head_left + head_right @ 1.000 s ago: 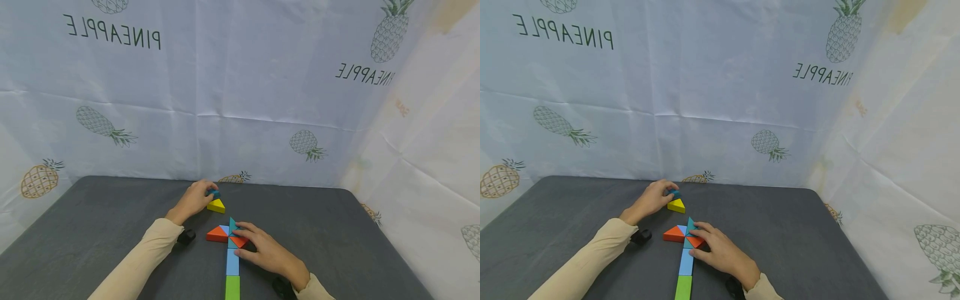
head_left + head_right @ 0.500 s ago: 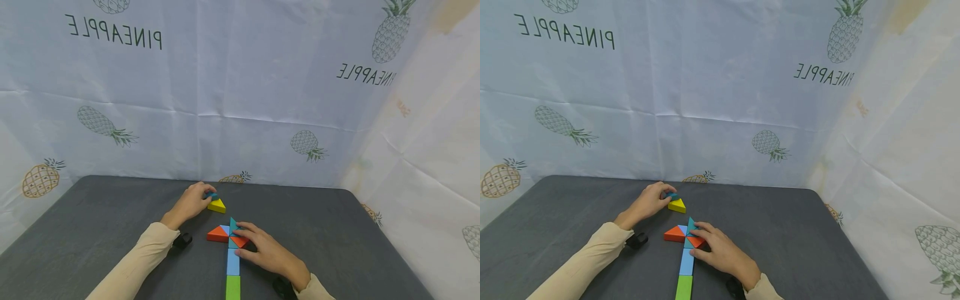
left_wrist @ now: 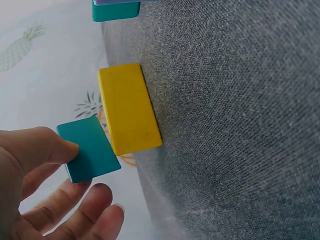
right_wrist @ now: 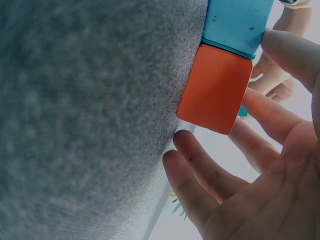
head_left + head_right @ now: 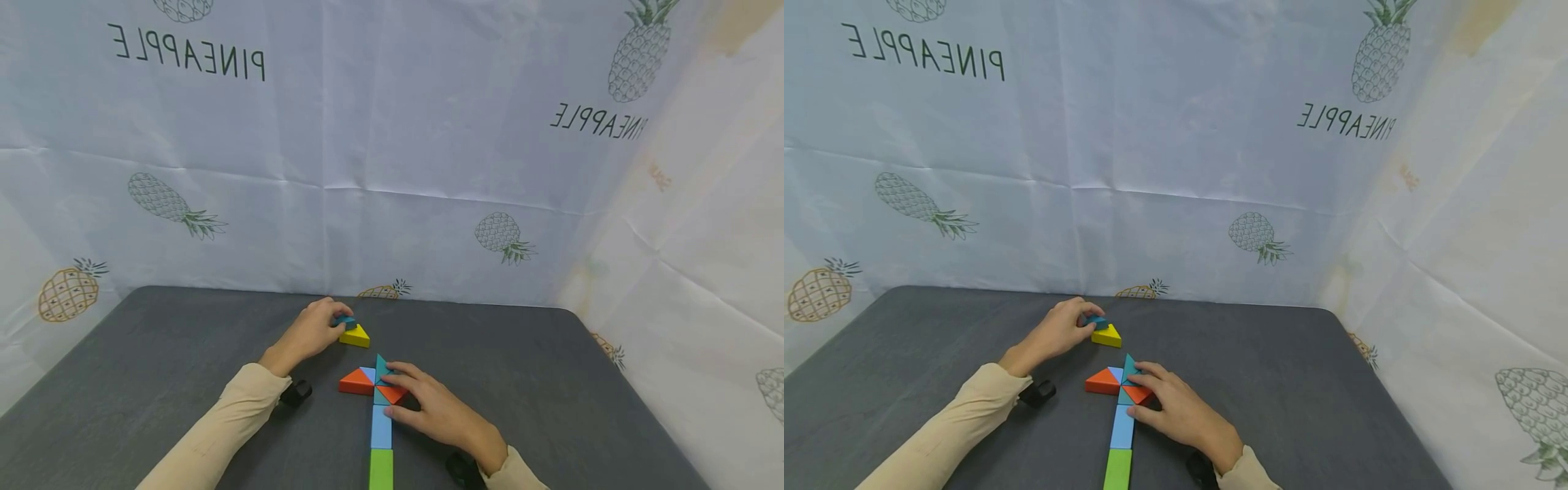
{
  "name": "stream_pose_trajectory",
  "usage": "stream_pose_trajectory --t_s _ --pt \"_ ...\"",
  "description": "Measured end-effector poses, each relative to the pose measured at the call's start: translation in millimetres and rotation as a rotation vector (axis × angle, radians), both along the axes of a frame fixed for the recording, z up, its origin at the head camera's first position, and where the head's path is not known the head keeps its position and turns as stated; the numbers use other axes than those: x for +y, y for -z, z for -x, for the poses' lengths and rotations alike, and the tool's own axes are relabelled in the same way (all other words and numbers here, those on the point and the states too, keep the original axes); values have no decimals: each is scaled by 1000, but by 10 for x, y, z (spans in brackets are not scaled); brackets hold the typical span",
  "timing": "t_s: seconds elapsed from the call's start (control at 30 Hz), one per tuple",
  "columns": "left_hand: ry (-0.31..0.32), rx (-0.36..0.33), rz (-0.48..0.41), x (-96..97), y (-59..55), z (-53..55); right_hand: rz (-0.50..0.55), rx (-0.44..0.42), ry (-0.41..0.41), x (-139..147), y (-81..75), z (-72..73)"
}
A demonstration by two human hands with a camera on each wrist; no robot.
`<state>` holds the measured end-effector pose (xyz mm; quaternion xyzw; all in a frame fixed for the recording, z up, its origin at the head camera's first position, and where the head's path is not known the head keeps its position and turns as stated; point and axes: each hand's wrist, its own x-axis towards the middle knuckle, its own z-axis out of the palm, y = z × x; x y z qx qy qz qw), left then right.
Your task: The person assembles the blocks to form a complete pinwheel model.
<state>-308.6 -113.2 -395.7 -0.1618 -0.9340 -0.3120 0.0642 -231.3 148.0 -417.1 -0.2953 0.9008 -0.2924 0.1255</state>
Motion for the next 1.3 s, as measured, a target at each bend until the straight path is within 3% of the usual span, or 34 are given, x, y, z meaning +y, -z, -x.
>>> stream_pose_trajectory --t_s 0.2,0.57,1.3 --pt "16 -25 20 9 22 8 1 4 6 0 2 -5" --pt "23 13 18 -1 44 -44 4 -2 1 6 -2 5" --pt "-1 37 -45 13 7 -327 2 6 -3 14 16 10"
